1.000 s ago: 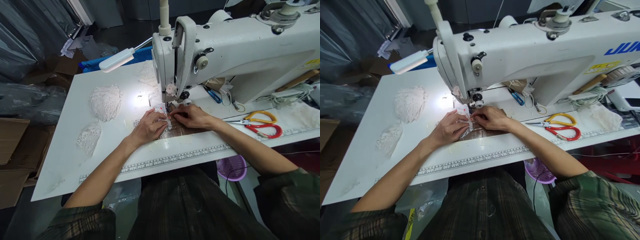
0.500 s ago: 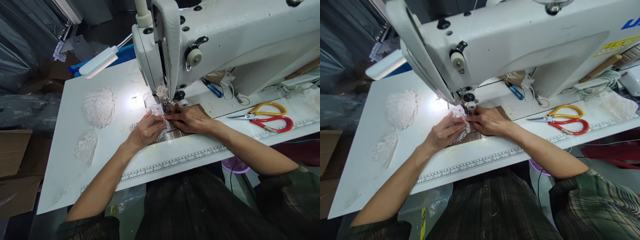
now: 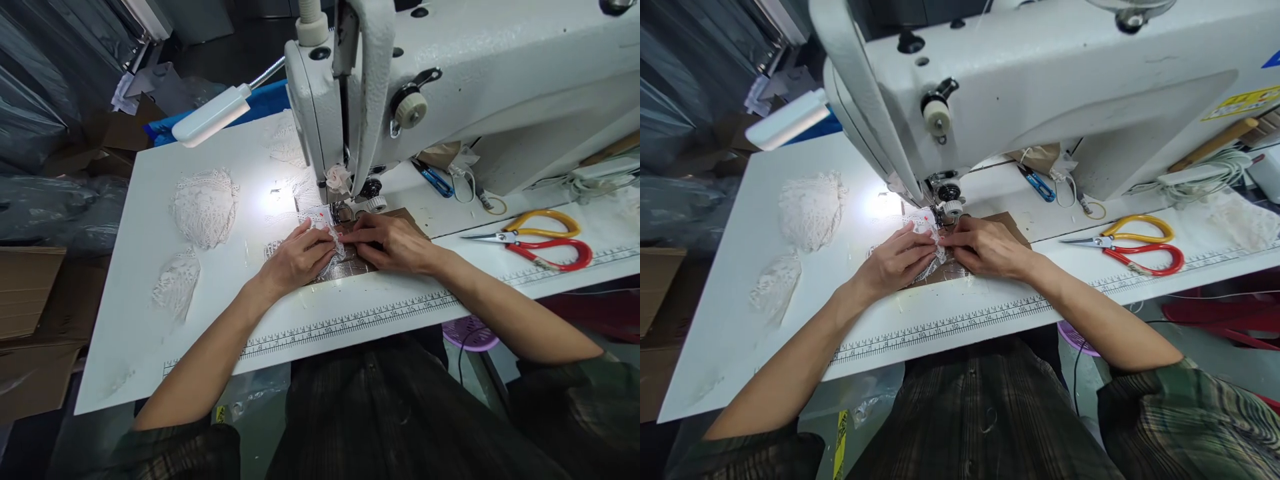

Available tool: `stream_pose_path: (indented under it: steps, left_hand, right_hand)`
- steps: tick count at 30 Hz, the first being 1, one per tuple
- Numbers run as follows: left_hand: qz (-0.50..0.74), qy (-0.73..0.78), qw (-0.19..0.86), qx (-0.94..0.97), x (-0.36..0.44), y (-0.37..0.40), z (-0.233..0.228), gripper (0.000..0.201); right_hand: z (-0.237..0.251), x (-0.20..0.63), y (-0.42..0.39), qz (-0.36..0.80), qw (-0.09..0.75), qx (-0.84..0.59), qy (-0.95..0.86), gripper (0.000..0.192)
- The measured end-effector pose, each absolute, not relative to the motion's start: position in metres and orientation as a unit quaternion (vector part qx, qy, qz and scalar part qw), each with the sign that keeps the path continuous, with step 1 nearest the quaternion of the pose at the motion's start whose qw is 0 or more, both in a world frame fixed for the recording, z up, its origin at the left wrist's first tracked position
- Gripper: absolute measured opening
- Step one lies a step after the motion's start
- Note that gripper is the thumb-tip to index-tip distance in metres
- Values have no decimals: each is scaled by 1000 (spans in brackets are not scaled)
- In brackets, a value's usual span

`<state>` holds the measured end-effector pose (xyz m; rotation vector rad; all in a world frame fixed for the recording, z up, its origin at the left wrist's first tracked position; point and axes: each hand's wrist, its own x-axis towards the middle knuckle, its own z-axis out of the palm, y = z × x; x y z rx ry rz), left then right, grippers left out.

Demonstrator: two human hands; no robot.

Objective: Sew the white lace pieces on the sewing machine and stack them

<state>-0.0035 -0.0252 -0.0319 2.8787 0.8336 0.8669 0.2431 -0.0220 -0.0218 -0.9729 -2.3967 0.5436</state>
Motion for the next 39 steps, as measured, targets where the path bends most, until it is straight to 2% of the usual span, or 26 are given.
stream_pose_path:
  steps: [7, 16, 29, 39]
  left_hand:
    - [268, 265, -21, 926, -3, -26, -31, 13]
    - [301, 322, -91, 893, -7, -24, -18, 6]
    - [184, 338, -55, 921, -5, -25, -20, 25]
    - [179, 393, -2, 902, 1, -33, -16, 31]
  right_hand:
    - [-24, 241, -23, 142, 212, -323, -911, 35]
    - [-25, 242, -22, 125, 233, -308, -914, 33]
    - [-23, 241, -25, 101, 217, -312, -919, 33]
    - [-22, 239, -28, 59, 185, -303, -933, 32]
